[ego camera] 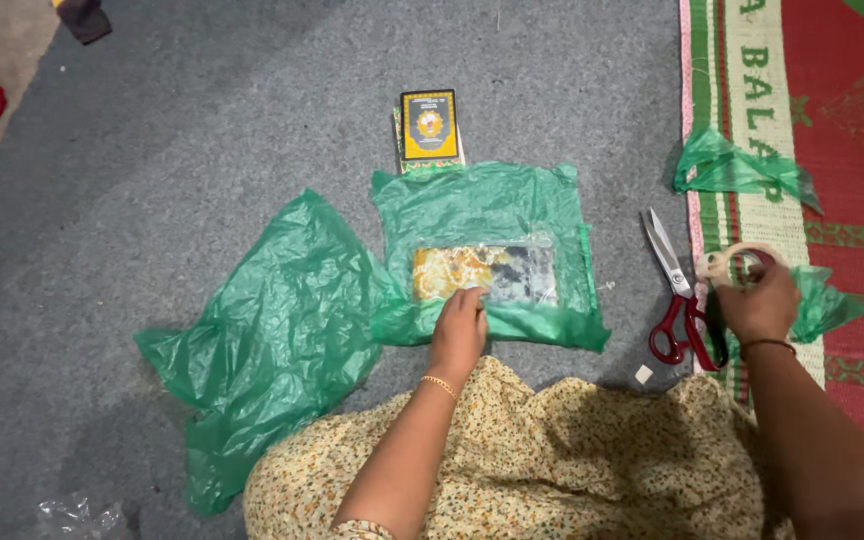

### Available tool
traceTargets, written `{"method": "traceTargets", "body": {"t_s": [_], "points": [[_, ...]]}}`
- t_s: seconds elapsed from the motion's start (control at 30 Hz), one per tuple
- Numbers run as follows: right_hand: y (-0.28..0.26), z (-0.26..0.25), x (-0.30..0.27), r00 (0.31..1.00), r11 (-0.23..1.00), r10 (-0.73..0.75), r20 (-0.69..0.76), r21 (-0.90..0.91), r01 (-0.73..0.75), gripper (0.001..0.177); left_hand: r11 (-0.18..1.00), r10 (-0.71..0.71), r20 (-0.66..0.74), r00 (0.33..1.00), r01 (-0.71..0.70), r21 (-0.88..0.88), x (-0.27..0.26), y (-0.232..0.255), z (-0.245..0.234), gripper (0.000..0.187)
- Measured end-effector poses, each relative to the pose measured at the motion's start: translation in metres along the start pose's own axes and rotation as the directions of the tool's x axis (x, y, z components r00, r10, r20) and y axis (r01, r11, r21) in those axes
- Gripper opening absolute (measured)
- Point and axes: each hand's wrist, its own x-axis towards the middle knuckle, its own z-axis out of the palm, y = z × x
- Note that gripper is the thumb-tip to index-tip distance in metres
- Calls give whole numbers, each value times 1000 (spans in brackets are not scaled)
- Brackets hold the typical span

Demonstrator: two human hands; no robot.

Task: The person cuts a green plastic bag into a flat sheet using scissors, places a small wrapped item on it, and folds the plastic around the item. They then use tape to secure the folded plastic, creating a wrapped package.

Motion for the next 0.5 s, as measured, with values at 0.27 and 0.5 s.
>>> {"method": "traceTargets", "body": {"t_s": [0.27, 0.5], "points": [[-17, -2, -23, 954, 934, -265, -143, -282, 217, 32, 985, 44, 7, 999, -43, -166, -1, 11, 5, 17], [-90, -16, -29, 905, 985, -2, 425, -156, 75, 35, 996, -10, 46, 999, 14, -90, 7, 27, 19, 18]]}}
